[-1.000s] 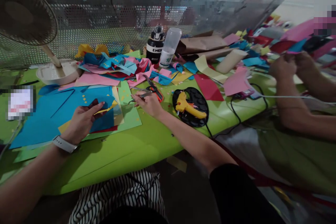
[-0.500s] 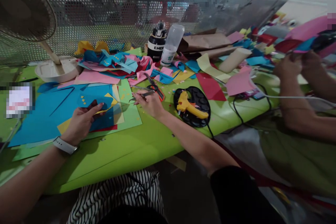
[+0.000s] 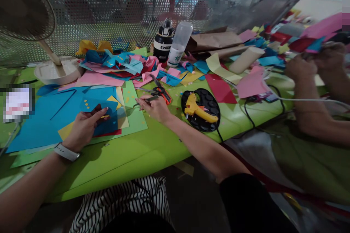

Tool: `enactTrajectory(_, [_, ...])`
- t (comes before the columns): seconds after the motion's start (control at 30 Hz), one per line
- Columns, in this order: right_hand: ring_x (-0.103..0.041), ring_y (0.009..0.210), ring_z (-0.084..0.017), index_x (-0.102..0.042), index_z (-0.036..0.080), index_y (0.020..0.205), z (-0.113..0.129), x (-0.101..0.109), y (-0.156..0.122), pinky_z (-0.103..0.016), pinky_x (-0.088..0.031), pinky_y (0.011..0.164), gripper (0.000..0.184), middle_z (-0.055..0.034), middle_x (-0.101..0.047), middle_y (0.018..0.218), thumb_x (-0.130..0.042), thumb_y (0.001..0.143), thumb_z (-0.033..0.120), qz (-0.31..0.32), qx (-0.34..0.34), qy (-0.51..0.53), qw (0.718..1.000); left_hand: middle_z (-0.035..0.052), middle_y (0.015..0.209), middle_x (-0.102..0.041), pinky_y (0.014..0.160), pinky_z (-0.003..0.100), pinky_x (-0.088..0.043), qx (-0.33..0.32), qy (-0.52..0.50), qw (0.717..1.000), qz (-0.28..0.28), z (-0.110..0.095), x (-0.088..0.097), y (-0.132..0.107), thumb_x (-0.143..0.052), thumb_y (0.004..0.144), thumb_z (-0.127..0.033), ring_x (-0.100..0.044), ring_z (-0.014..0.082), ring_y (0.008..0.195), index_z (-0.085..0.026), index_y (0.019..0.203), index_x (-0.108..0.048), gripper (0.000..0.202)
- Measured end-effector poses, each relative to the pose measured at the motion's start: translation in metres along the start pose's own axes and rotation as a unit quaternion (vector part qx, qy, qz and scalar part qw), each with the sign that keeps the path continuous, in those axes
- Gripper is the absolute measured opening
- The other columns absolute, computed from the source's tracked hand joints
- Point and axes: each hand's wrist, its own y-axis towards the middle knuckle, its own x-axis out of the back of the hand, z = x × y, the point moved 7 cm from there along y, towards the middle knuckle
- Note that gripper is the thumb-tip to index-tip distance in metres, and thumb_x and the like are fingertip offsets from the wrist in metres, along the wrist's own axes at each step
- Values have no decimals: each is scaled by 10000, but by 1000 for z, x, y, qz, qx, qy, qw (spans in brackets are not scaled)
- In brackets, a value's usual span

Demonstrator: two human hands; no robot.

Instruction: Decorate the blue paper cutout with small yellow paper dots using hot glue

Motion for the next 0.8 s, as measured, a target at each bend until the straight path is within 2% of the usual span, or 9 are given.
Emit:
enactTrajectory(0.17, [-689,580,-162,-654,169,811,2,-1,-1,-247,-531,525,377,-26,-681,646,-508,907,503,-10,34,-17,999,26,787,-662,696,274,-544,-9,-20,1000,9,0,-1,0,-857,545,-412,-616,157,720,-161,608,-674,317])
enactTrajectory(0.53, [-696,594,-166,-643,167,800,6,5,-1,-252,-545,514,365,-29,-680,656,-527,900,498,-37,25,11,999,24,853,-667,695,268,-552,-4,-35,999,20,2,-3,-1,-858,551,-399,-609,145,730,-149,718,-682,349])
enactTrajectory(0.8, [-689,623,-152,-694,183,834,13,0,-8,-241,-529,551,288,-34,-720,714,-543,915,415,-11,73,-40,996,26,881,-670,694,252,-555,-2,-28,999,28,1,-4,-1,-853,576,-385,-603,136,743,-147,743,-681,338])
